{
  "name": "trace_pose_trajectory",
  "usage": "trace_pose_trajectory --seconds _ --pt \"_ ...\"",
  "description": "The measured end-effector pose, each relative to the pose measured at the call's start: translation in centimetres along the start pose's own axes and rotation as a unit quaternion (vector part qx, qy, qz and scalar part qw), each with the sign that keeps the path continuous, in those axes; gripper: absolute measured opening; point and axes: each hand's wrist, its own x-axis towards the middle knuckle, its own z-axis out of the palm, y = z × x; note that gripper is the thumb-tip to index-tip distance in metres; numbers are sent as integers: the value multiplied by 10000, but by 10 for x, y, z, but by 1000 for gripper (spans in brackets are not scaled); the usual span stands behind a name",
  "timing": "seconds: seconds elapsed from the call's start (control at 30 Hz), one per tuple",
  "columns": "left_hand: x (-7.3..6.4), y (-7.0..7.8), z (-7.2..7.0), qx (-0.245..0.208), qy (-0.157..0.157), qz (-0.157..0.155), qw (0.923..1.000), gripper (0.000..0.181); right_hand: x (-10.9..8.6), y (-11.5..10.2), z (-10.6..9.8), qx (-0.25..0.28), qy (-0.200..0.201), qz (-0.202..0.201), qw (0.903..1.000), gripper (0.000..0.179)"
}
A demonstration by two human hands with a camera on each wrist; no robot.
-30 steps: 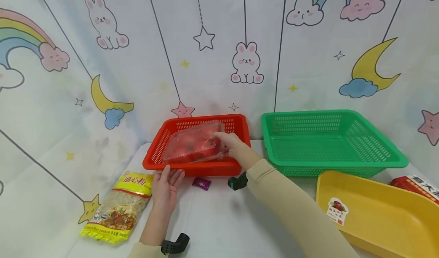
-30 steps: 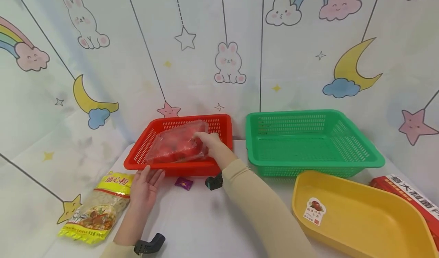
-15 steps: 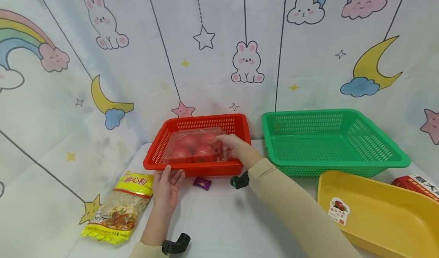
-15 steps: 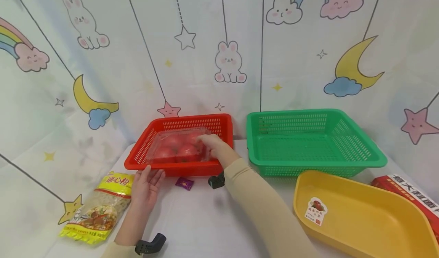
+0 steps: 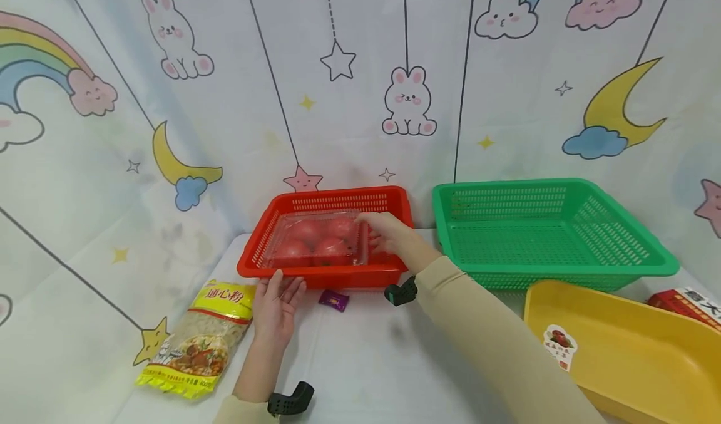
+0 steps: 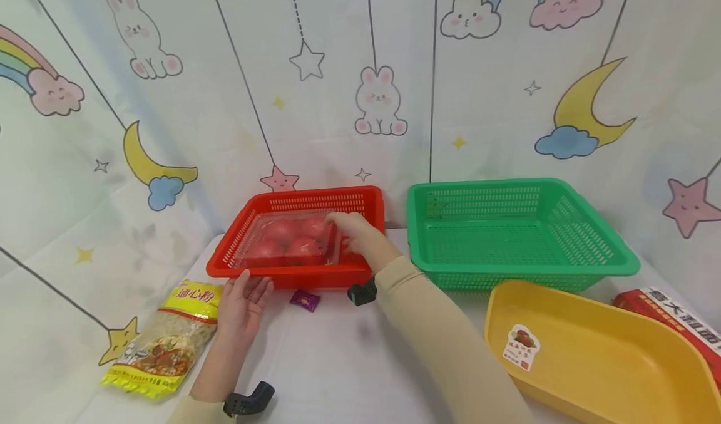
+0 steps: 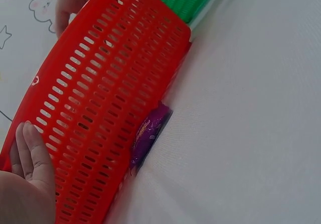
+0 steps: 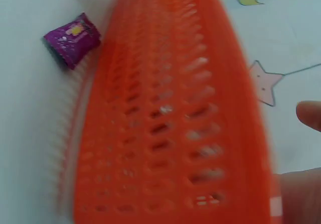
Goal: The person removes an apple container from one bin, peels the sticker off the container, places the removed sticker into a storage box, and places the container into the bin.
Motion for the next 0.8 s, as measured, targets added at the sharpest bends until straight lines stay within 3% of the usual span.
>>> trace_pose_trajectory --seconds 0.17,0.43,0.67,0.8 --pt "1 0 0 23 73 -38 10000 44 -8 -13 -10 155 -148 4 9998 64" --pt "0 5 -5 135 69 -120 9998 43 -24 -27 -23 660 -711 -244 9950 67" --pt "-13 6 -9 757 -207 -237 9966 32 -45 -29 -47 801 -1083 -399 9901 67" --pt "-23 4 -11 1484 -483 -83 9877 34 -59 -26 -60 709 -1321 -544 9872 67"
